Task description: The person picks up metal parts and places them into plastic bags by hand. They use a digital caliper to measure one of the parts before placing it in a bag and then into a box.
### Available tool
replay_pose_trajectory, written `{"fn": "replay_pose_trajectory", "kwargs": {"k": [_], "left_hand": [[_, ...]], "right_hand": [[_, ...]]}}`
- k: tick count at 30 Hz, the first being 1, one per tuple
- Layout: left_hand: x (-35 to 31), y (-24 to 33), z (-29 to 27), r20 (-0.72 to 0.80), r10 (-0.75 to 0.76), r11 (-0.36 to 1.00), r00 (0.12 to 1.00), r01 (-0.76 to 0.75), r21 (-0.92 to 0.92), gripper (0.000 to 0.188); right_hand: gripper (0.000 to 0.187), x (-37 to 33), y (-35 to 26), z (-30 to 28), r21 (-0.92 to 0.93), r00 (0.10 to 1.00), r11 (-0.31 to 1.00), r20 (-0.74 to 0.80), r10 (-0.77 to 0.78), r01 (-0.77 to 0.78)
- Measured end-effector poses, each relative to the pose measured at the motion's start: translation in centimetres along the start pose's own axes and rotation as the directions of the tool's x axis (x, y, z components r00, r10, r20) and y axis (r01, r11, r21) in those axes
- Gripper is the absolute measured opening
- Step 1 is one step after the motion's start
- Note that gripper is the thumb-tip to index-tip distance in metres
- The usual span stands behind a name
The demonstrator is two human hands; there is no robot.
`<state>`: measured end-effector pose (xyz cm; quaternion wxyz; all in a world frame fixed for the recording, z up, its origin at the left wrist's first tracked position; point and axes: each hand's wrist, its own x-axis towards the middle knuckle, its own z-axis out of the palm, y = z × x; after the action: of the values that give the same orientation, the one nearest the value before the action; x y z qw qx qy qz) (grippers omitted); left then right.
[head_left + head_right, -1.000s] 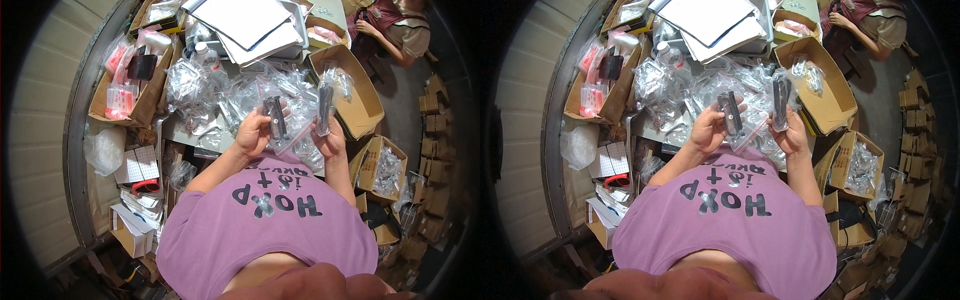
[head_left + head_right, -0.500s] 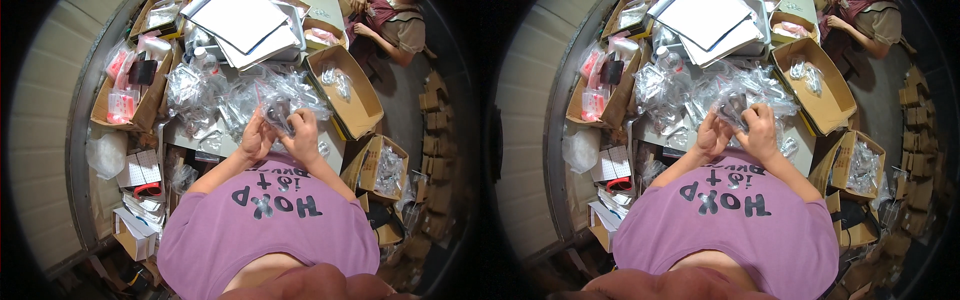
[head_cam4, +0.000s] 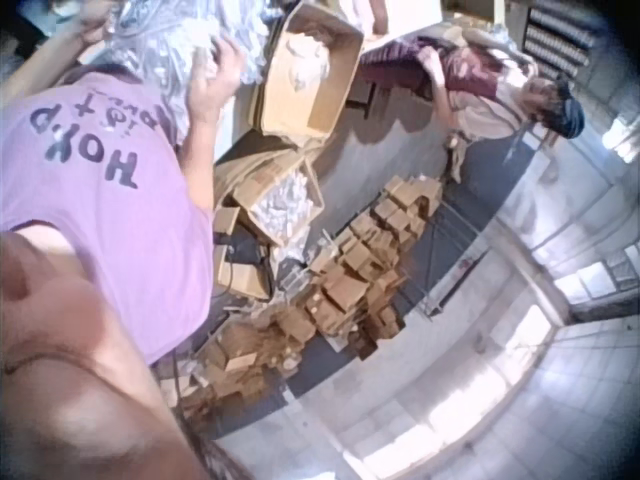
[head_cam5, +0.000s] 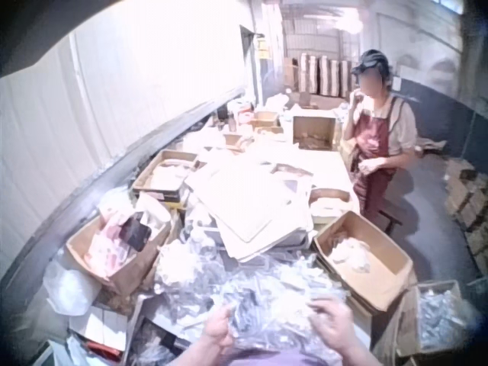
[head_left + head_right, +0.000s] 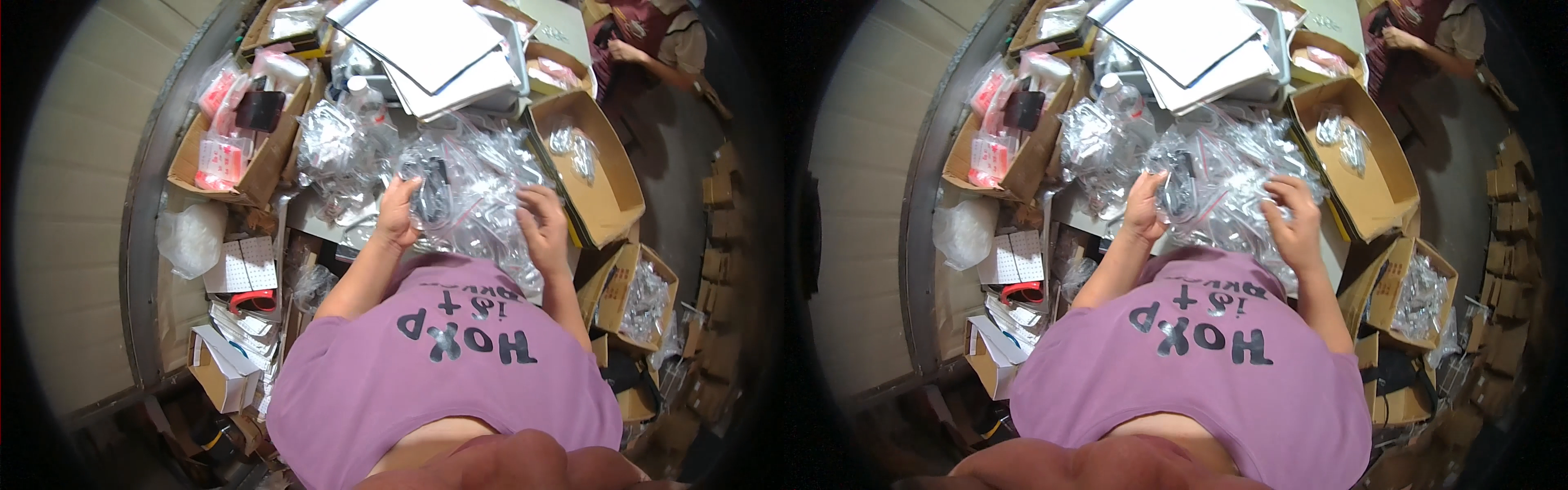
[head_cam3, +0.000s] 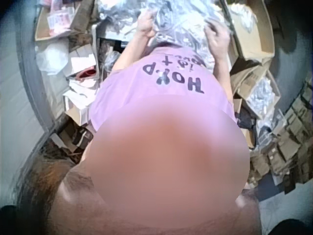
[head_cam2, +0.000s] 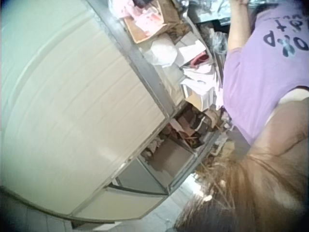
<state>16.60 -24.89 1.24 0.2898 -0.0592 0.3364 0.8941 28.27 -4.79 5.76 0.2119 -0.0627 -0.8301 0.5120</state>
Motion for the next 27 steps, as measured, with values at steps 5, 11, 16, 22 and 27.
{"fn": "replay_pose_trajectory", "kwargs": {"k": [5, 11, 16, 22, 27], "left_hand": [[6.3, 7.2, -6.8, -0.057, 0.607, 0.589, 0.793, -0.401, 0.702, 0.043], [8.8, 13.6, -5.2, 0.323, 0.608, -0.668, 0.726, 0.248, 0.701, 0.063], [13.0, 10.3, -11.3, 0.123, 0.408, -0.771, 0.905, 0.268, 0.578, 0.062], [9.7, 10.6, -9.4, 0.374, 0.583, -0.586, 0.721, 0.055, 0.808, 0.050], [4.9, 5.2, -3.7, 0.441, 0.658, -0.339, 0.610, -0.283, 0.897, 0.042]], "right_hand": [[0.019, -0.7, 3.3, -2.6, -0.210, 0.988, 0.969, -0.112, 0.106, -0.128], [0.023, -1.2, 4.5, -2.6, -0.410, 0.994, 0.907, -0.085, 0.070, -0.099], [0.026, -1.1, 9.5, -1.9, -0.529, 0.990, 0.837, -0.110, 0.092, -0.137], [0.028, -0.6, 10.5, -2.2, -0.527, 0.994, 0.844, -0.096, 0.053, -0.096], [0.031, 4.7, 11.1, -0.6, -0.437, 0.998, 0.897, -0.010, 0.067, -0.065]]}}
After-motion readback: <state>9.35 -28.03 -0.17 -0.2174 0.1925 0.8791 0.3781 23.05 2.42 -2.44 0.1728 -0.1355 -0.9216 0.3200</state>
